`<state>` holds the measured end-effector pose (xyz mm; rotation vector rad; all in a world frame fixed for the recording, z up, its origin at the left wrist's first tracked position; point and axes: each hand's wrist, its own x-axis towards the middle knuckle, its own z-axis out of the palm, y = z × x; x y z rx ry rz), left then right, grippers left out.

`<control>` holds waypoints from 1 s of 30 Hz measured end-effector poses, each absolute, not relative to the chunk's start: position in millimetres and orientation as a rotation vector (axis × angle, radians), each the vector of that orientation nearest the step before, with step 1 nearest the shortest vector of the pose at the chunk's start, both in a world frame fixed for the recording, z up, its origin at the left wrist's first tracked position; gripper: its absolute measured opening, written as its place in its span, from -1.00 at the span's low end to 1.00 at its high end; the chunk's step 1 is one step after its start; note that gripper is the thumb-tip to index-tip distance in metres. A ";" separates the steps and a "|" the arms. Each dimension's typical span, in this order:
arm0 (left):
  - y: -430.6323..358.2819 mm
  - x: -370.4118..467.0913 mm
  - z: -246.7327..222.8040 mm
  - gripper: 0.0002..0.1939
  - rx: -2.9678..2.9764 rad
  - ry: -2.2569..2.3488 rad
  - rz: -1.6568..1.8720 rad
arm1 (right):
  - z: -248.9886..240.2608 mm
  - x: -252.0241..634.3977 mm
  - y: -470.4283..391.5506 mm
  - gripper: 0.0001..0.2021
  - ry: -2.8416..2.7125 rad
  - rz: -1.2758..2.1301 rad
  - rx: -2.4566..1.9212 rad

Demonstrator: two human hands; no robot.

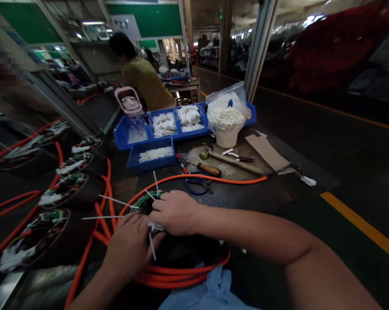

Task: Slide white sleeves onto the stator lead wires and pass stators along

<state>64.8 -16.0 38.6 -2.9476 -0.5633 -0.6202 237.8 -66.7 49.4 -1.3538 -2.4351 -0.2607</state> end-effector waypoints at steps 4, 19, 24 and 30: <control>-13.4 65.1 34.6 -0.81 -2.929 -0.536 -0.732 | 44.7 231.3 -57.5 -0.84 -2.427 -0.321 -1.416; -0.4 46.7 45.5 -0.79 -3.245 -0.395 -0.488 | 33.3 251.8 -55.5 -0.79 -2.068 0.301 -1.440; -19.0 37.3 51.9 -0.74 -3.372 -0.842 -0.688 | -8.4 317.0 -76.8 -0.68 -1.828 0.130 -2.029; -16.6 38.2 45.5 -0.58 -3.466 -1.008 -0.758 | -34.0 334.9 -64.9 -0.46 -1.995 0.125 -2.171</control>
